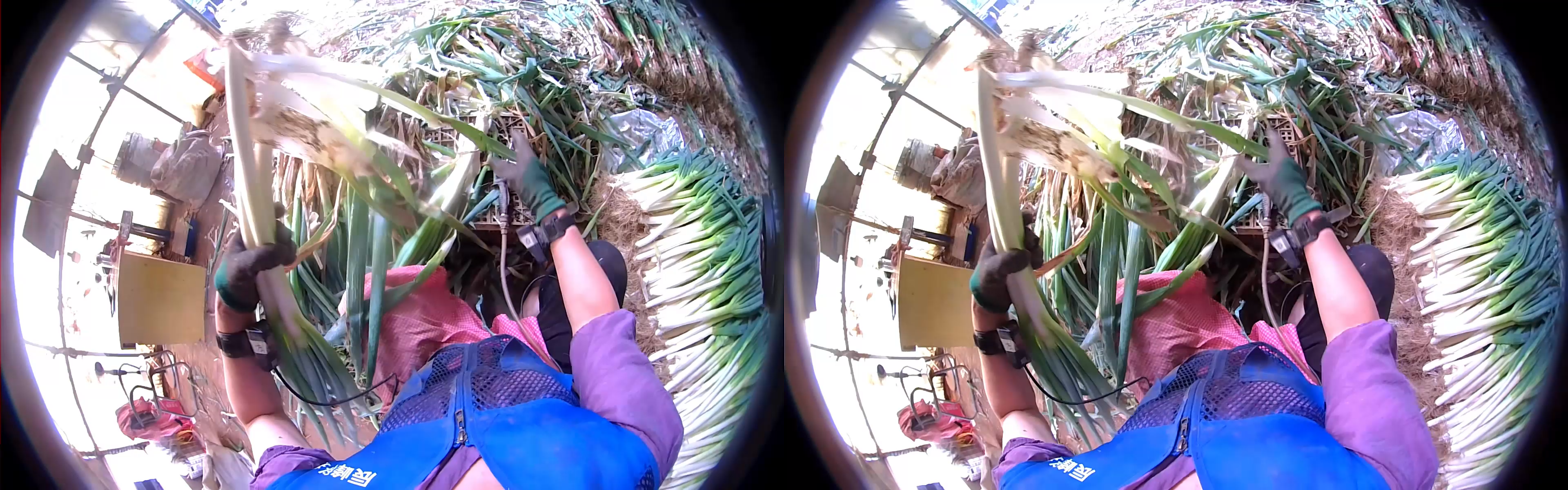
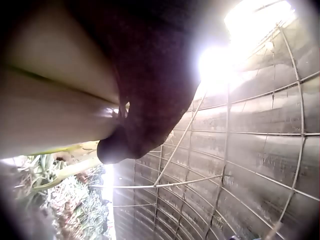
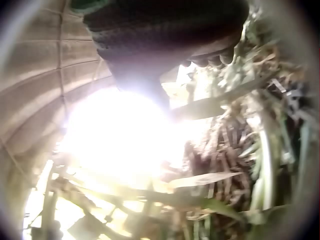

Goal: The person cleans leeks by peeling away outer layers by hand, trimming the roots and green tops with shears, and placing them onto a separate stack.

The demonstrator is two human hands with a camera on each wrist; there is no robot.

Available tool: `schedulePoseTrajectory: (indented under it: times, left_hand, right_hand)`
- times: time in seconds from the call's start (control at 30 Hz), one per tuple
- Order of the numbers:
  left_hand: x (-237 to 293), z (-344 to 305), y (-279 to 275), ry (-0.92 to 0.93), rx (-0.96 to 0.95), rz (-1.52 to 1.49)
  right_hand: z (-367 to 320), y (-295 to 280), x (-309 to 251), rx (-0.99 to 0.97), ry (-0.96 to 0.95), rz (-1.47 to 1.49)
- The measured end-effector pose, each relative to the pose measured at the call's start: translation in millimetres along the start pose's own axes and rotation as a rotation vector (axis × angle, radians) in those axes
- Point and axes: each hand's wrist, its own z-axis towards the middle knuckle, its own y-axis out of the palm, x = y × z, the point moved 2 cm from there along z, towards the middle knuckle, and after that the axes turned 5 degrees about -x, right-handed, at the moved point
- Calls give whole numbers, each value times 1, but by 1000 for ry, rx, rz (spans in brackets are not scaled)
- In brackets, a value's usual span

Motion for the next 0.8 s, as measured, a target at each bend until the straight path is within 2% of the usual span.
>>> schedulePoseTrajectory:
  times: [0.07, 0.13, 0.17, 0.27, 0.33, 0.37, 0.4, 0.43, 0.47, 0.5, 0.57, 0.6, 0.63, 0.67, 0.7, 0.8]
  left_hand:
    - [-5, -2, 14, -71, -27, -14]
    - [-8, -6, 27, -64, -76, -18]
    - [-10, -7, 32, -76, -110, -4]
    - [-5, -13, 53, -93, -117, 30]
    - [-4, -15, 55, -64, -100, 23]
    - [-5, -15, 51, -41, -82, -16]
    - [-9, -14, 37, 56, -92, -45]
    - [-6, -16, 28, 106, 2, -7]
    - [-2, -18, 18, 125, 78, 15]
    - [1, -18, 5, 144, 153, 38]
    - [-9, -13, -46, 208, 234, -16]
    - [-3, -14, -59, 138, 327, -62]
    - [0, -10, -68, 200, 294, -115]
    - [1, -9, -75, 193, 338, -101]
    - [0, -9, -80, 186, 382, -85]
    - [-11, 0, -84, 121, 405, -31]
  right_hand:
    - [26, -7, -75, -34, -333, -53]
    - [53, -14, -111, 63, -1075, -339]
    - [76, -8, -119, 110, -1113, -253]
    - [78, 16, -177, -161, -623, 57]
    - [58, 38, -190, -143, -542, 284]
    - [53, 44, -187, -32, -470, 427]
    - [57, 51, -155, 38, -341, 382]
    - [50, 54, -124, 175, -276, 333]
    - [43, 60, -98, 147, -78, 500]
    - [39, 68, -55, 125, 160, 455]
    - [24, 87, 10, 252, 421, 496]
    - [16, 93, 28, 261, 441, 554]
    - [18, 98, 27, 11, 403, -55]
    - [20, 103, 28, -150, 283, -671]
    - [16, 114, 34, -382, 359, -1153]
    - [14, 151, 78, -520, 52, -1072]
